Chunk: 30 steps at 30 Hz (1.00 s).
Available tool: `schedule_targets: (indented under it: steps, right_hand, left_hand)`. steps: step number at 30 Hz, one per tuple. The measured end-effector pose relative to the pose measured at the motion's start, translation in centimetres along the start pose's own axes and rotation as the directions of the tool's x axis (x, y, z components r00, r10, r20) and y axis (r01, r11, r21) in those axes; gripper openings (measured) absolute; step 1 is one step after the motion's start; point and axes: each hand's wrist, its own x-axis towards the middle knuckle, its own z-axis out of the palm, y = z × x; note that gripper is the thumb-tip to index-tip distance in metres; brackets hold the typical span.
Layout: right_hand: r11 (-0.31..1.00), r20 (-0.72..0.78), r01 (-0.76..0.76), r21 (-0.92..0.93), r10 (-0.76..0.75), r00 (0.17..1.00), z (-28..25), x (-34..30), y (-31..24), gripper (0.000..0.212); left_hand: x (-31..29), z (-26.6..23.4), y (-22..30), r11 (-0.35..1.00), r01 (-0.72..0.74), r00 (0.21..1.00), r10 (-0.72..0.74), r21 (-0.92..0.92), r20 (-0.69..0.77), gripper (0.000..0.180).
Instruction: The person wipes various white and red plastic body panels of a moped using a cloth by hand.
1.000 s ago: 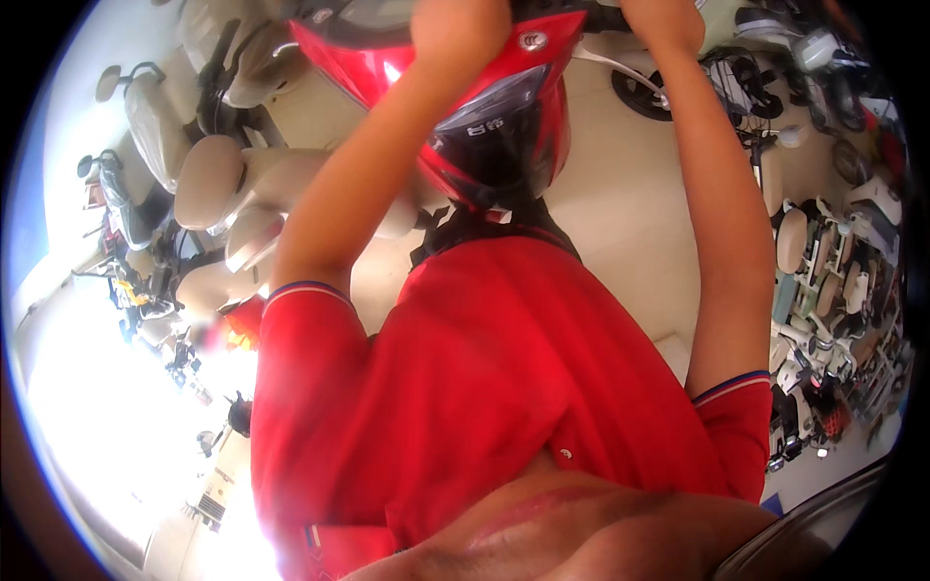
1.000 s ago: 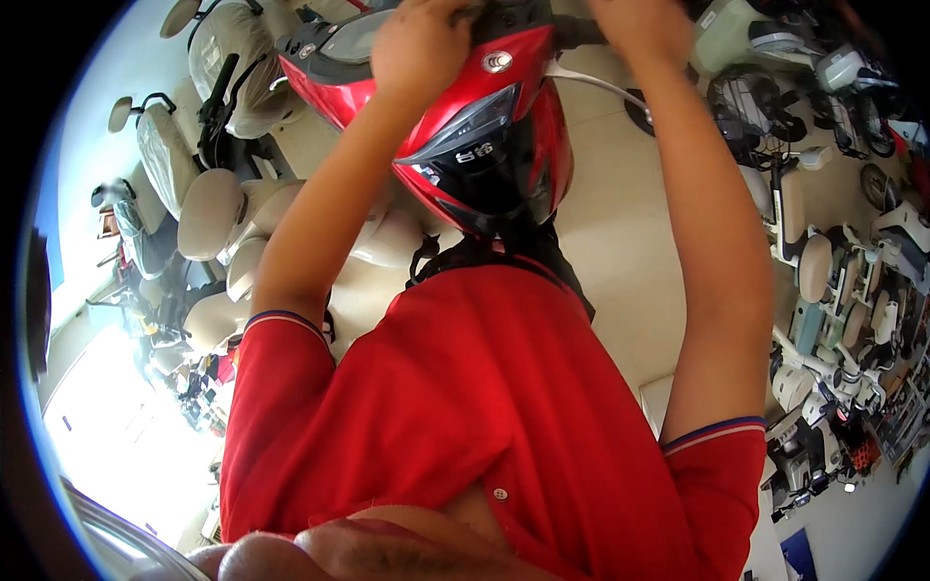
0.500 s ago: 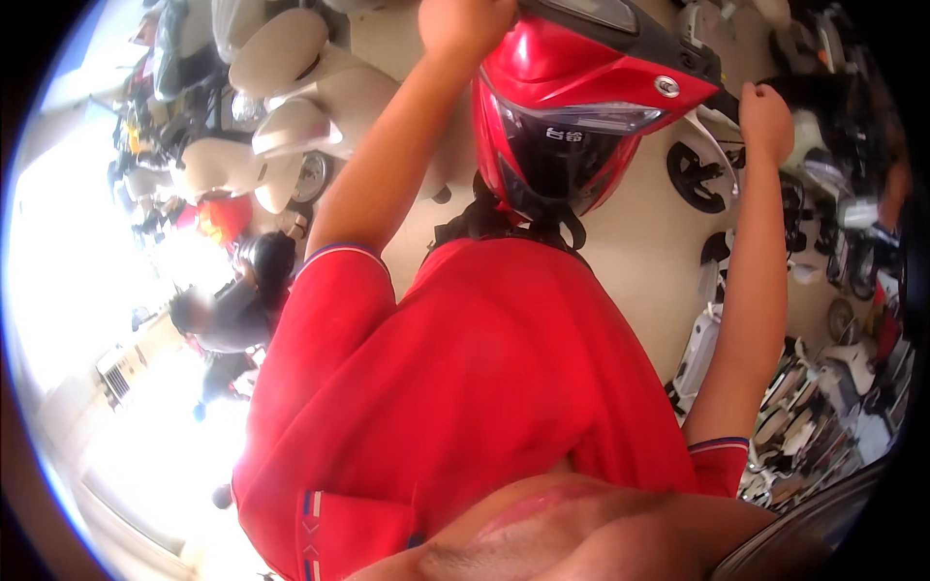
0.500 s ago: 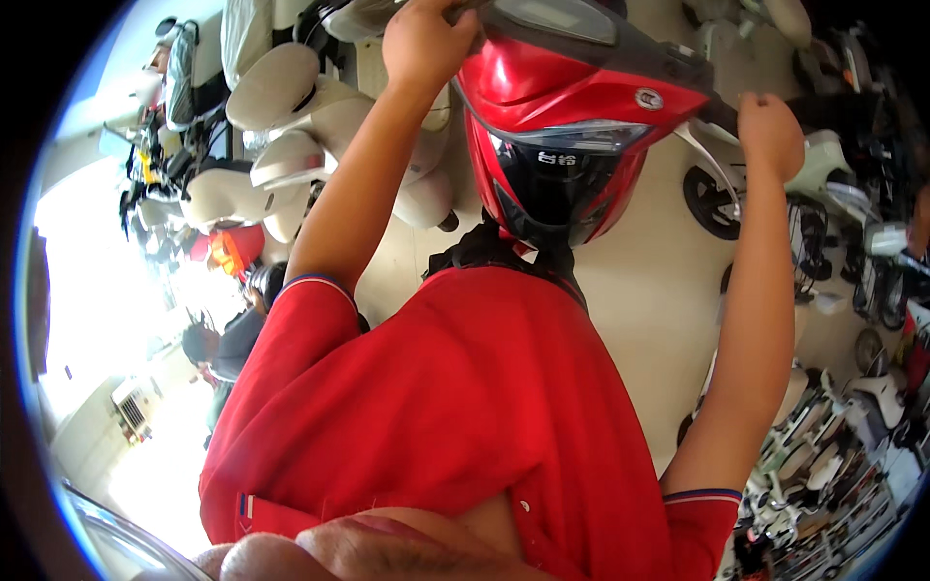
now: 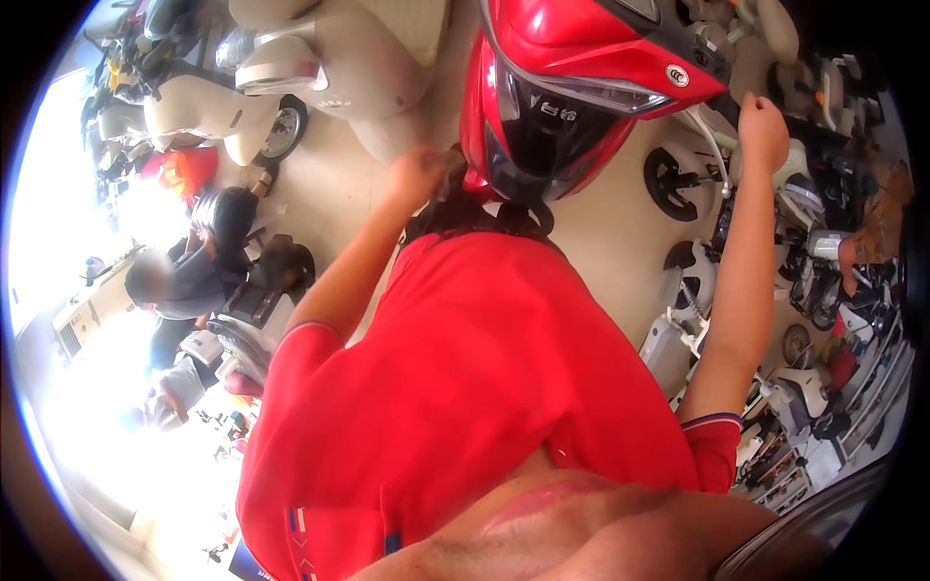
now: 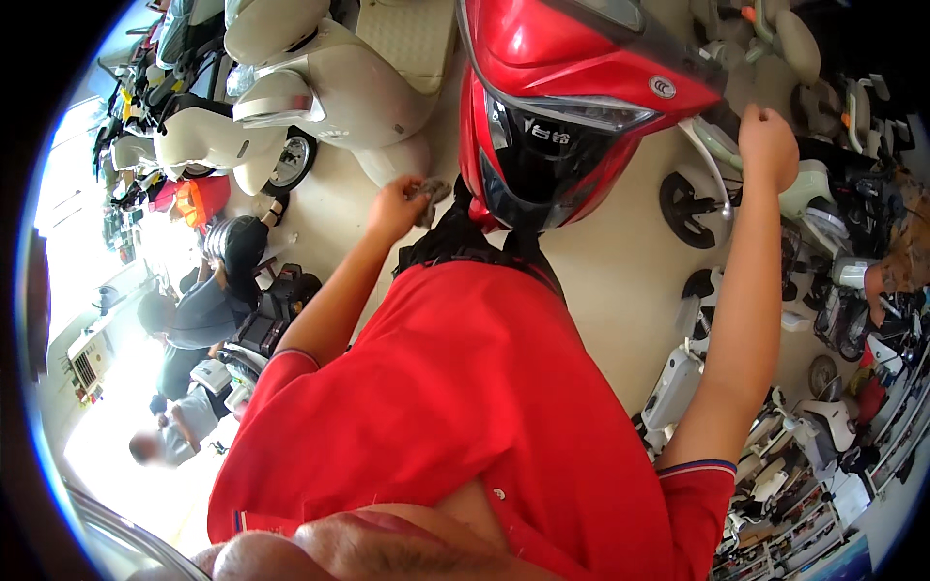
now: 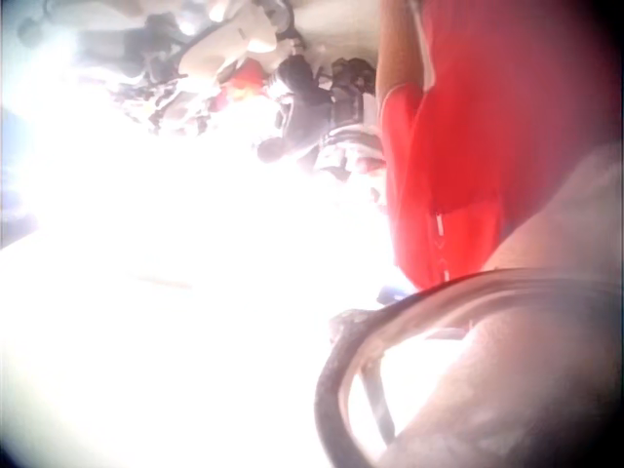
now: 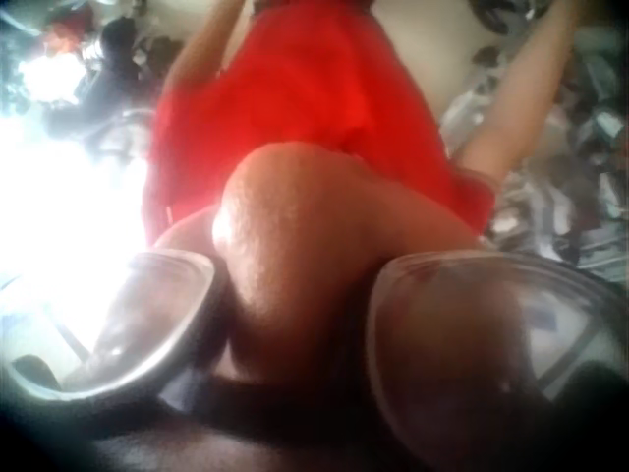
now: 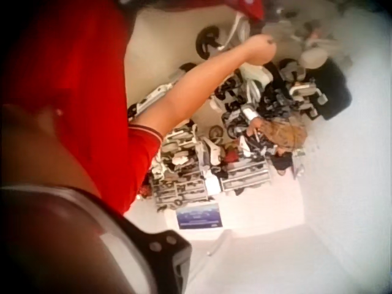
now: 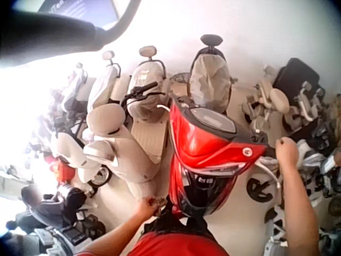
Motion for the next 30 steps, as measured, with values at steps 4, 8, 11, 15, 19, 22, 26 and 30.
schedule_targets:
  steps: [4,8,11,15,19,22,26,30]
  right_hand:
    - [0.998,-0.014,0.063,0.003,-0.063,0.998,0.4,0.0,0.7,0.045]
    - [0.978,-0.149,0.087,0.192,-0.058,0.987,1.9,0.9,1.8,0.038]
    - [0.402,-0.369,0.262,0.877,0.218,0.903,2.0,1.9,6.2,0.018]
    - [0.392,-0.366,0.194,0.899,0.430,0.825,1.6,-5.9,9.7,0.018]
    - [0.495,-0.232,-0.053,0.867,0.496,0.837,5.1,-15.7,9.0,0.016]
    - [0.389,-0.125,-0.114,0.914,0.539,0.833,6.4,-21.3,4.1,0.015]
    - [0.563,-0.131,-0.067,0.824,0.304,0.944,7.0,-24.1,-5.0,0.016]
    - [0.509,0.085,-0.082,0.857,0.019,0.996,8.1,-25.7,-11.9,0.018]
  left_hand:
    - [-1.9,0.3,-1.0,0.998,-0.044,0.998,0.046,0.049,-0.035,0.035]
    - [-1.2,-0.7,-2.7,0.996,-0.091,0.993,0.092,0.023,-0.077,0.034]
    - [0.5,-1.0,-3.3,0.987,-0.136,0.990,0.134,-0.081,-0.035,0.035]
    - [1.3,-3.5,-4.8,0.986,-0.136,0.991,0.134,-0.102,-0.022,0.038]
    - [3.9,-6.8,-10.6,0.988,-0.146,0.988,0.144,-0.041,-0.051,0.037]
    - [5.9,-10.2,-15.3,0.985,-0.124,0.981,0.104,-0.121,-0.161,0.030]
    - [5.1,-16.9,-13.9,0.961,-0.247,0.916,0.191,-0.121,-0.353,0.026]
    - [6.4,-20.3,-11.2,0.892,-0.428,0.806,0.303,-0.147,-0.508,0.025]
